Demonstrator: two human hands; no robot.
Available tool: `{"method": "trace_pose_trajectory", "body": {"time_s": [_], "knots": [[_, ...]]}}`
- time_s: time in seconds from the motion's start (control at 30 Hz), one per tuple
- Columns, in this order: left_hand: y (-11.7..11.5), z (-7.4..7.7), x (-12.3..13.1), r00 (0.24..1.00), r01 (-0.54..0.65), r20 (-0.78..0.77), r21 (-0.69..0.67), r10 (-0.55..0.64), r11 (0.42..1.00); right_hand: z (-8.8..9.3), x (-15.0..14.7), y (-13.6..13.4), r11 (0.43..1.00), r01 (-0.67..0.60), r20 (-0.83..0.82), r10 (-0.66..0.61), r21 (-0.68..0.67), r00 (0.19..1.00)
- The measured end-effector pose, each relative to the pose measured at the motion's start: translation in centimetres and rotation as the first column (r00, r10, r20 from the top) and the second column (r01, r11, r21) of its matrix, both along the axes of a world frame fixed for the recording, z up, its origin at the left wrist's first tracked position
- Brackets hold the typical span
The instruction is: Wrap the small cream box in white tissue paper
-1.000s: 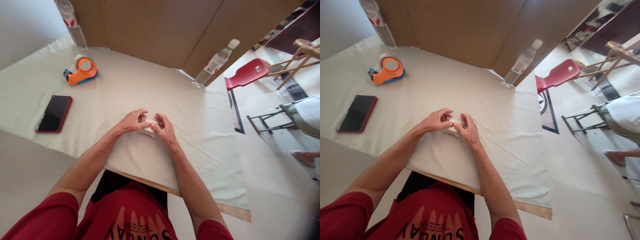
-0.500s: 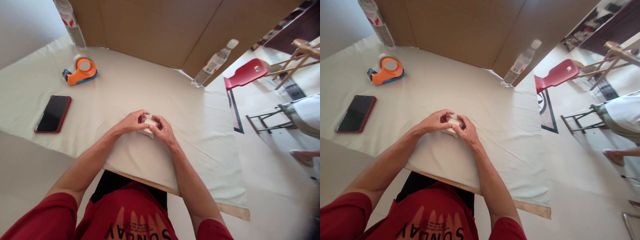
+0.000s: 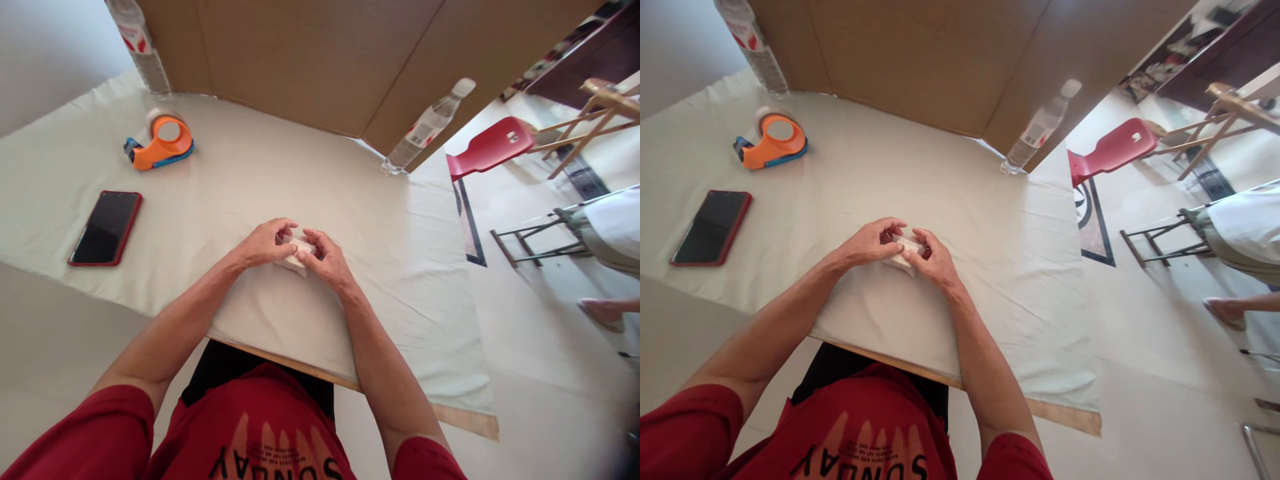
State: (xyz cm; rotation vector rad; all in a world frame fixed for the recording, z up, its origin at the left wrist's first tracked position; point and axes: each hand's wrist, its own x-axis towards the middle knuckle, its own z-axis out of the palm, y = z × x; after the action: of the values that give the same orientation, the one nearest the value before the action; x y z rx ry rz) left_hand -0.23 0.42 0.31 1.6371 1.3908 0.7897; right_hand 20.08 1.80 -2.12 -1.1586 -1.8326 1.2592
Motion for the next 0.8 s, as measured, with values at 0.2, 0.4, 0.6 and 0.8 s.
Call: {"method": "trace_pose_trajectory", "body": {"time_s": [0.2, 0.4, 0.6, 0.8], "knots": [[0.24, 0.17, -0.27, 0.995, -0.055, -0.078, 0.066, 0.06, 0.996, 0.04, -0.09, 0.05, 0.987, 0.124, 0.024, -0.127, 0.1, 0.992], [0.12, 0.24, -0.46, 0.99, -0.038, -0.133, 0.036, 0.043, 0.999, -0.26, 0.18, 0.29, 0.991, 0.115, 0.008, -0.116, 0.067, 0.993], [-0.06, 0.26, -0.17, 0.983, 0.024, -0.185, 0.016, -0.021, 1.0, -0.05, -0.17, -0.08, 0.993, 0.085, 0.061, -0.09, 0.085, 0.994], [-0.08, 0.66, -0.27, 0.988, 0.056, -0.14, -0.02, -0.059, 0.998, 0.22, -0.09, -0.18, 0.994, 0.039, 0.097, -0.049, 0.103, 0.994]]}}
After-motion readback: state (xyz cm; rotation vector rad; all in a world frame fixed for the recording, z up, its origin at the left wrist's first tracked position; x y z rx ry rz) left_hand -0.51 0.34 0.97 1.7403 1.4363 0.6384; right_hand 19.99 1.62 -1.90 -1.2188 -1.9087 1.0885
